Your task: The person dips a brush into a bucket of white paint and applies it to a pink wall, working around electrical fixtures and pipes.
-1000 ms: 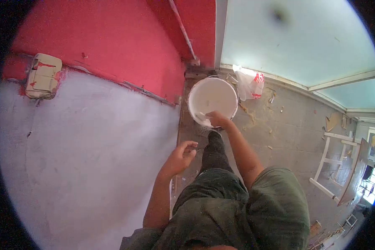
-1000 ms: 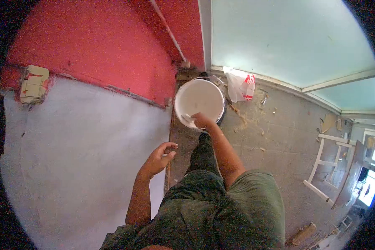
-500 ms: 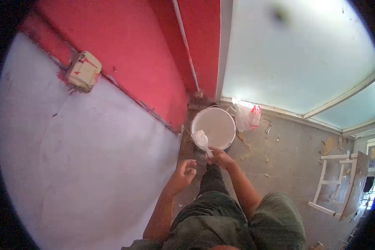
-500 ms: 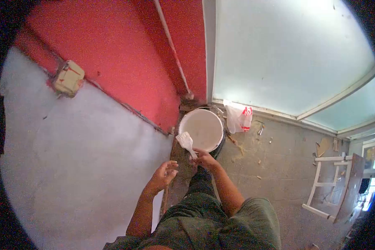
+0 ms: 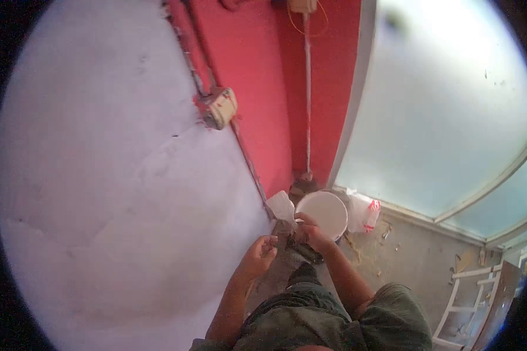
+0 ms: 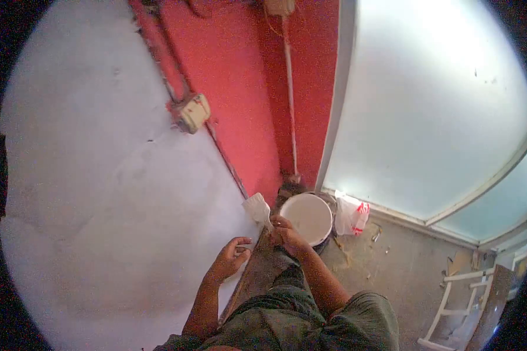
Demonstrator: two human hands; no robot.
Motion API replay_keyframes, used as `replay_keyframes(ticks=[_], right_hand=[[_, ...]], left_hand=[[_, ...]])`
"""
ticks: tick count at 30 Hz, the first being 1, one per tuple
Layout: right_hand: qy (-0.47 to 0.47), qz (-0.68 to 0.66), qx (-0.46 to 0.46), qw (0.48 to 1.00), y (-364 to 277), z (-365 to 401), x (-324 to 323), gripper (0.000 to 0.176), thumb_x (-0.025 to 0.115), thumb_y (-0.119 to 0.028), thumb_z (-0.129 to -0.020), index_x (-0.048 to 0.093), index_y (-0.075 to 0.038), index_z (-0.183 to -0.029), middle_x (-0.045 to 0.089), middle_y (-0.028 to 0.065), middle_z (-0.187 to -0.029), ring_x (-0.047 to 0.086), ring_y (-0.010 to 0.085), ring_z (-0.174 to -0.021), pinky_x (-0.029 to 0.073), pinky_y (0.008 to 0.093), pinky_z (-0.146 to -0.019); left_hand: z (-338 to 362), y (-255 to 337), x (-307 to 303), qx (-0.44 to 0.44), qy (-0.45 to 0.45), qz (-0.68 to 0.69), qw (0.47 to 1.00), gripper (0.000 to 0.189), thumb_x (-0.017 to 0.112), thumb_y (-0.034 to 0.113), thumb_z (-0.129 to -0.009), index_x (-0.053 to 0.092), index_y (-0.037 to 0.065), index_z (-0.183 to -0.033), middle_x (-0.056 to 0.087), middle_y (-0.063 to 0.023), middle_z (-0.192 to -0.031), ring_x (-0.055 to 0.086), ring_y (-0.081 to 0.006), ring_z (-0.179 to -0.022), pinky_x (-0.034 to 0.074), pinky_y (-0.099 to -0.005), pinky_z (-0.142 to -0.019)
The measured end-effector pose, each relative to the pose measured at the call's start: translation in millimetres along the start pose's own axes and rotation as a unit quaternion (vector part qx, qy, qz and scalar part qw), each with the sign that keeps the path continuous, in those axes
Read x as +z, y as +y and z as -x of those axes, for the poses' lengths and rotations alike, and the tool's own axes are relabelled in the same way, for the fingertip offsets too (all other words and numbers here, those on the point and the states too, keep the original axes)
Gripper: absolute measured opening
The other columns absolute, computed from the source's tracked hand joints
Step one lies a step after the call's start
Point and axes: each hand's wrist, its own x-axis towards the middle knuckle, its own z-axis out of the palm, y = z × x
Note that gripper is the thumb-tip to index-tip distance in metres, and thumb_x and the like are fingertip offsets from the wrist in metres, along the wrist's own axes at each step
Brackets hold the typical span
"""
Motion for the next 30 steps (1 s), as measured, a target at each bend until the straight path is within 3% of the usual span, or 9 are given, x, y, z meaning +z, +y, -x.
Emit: replay_keyframes(ticks=[5,10,11,14,21,24,30], right_hand=[[-0.027,0.11,-0.05,0.992,-66.0,4.7,70.4,0.024,0.058,-0.013,-0.097,0.055,-0.005,-0.119,0.065,0.0037,-0.092,0.061,0.0126,-0.075,0.049,0.0276,-0.064],[-0.028,0.254,-0.116,0.96,-122.6,-13.3,112.6,0.021,0.057,-0.018,-0.1,0.056,-0.004,-0.116,0.063,0.0022,-0.09,0.059,0.0107,-0.073,0.048,0.0276,-0.062],[-0.096,0.191,-0.155,0.964,-134.9,-18.4,120.0,0.021,0.058,-0.018,-0.099,0.056,-0.005,-0.115,0.061,0.001,-0.087,0.055,0.0096,-0.07,0.045,0.0262,-0.059],[-0.069,0.255,-0.138,0.955,-189.5,-13.8,163.1,0.022,0.058,-0.019,-0.099,0.057,-0.005,-0.115,0.06,0.0001,-0.086,0.053,0.0087,-0.068,0.042,0.025,-0.057],[-0.138,0.297,-0.2,0.924,-296.3,5.9,248.2,0.021,0.059,-0.017,-0.097,0.059,-0.004,-0.114,0.059,-0.0016,-0.081,0.048,0.0056,-0.061,0.036,0.0219,-0.051],[-0.058,0.367,-0.253,0.893,-333.3,6.9,275.3,0.02,0.06,-0.016,-0.095,0.062,-0.004,-0.111,0.059,-0.001,-0.078,0.048,0.0051,-0.06,0.035,0.022,-0.05],[-0.024,0.45,-0.388,0.804,-422.0,5.8,330.8,0.022,0.067,-0.018,-0.091,0.067,-0.004,-0.108,0.06,-0.002,-0.079,0.05,0.0051,-0.06,0.038,0.021,-0.05]], left_hand=[[35.7,47.0,-18.5,0.02,0.05,0.026,0.998,0.039,0.061,0.015,-0.096,0.051,0.003,-0.132,0.057,-0.0109,-0.13,0.058,-0.0233,-0.117,0.047,-0.0393,-0.099],[56.2,92.5,-49.8,0.114,0.098,0.015,0.989,0.037,0.06,0.009,-0.096,0.05,0.004,-0.13,0.056,-0.0114,-0.131,0.061,-0.0233,-0.115,0.05,-0.038,-0.094],[58.5,102.3,-58.2,0.139,0.113,-0.002,0.984,0.036,0.059,0.008,-0.095,0.05,0.004,-0.13,0.056,-0.0114,-0.131,0.061,-0.0235,-0.115,0.051,-0.0378,-0.093],[72.8,143.8,-77.6,0.197,0.153,-0.033,0.968,0.037,0.059,0.006,-0.095,0.05,0.004,-0.131,0.056,-0.011,-0.131,0.061,-0.0237,-0.115,0.052,-0.0377,-0.091],[112.3,228.8,-107.9,0.307,0.215,-0.102,0.921,0.039,0.062,0.007,-0.092,0.051,0.006,-0.13,0.055,-0.0108,-0.132,0.06,-0.0235,-0.116,0.053,-0.0368,-0.086],[122.8,247.6,-114.9,0.337,0.239,-0.136,0.9,0.039,0.064,0.008,-0.091,0.053,0.007,-0.129,0.055,-0.0102,-0.131,0.059,-0.0225,-0.117,0.053,-0.0353,-0.085],[129.3,292.5,-136.4,0.411,0.281,-0.19,0.846,0.041,0.066,0.008,-0.089,0.054,0.008,-0.128,0.055,-0.0092,-0.131,0.057,-0.0201,-0.117,0.052,-0.0337,-0.084]])
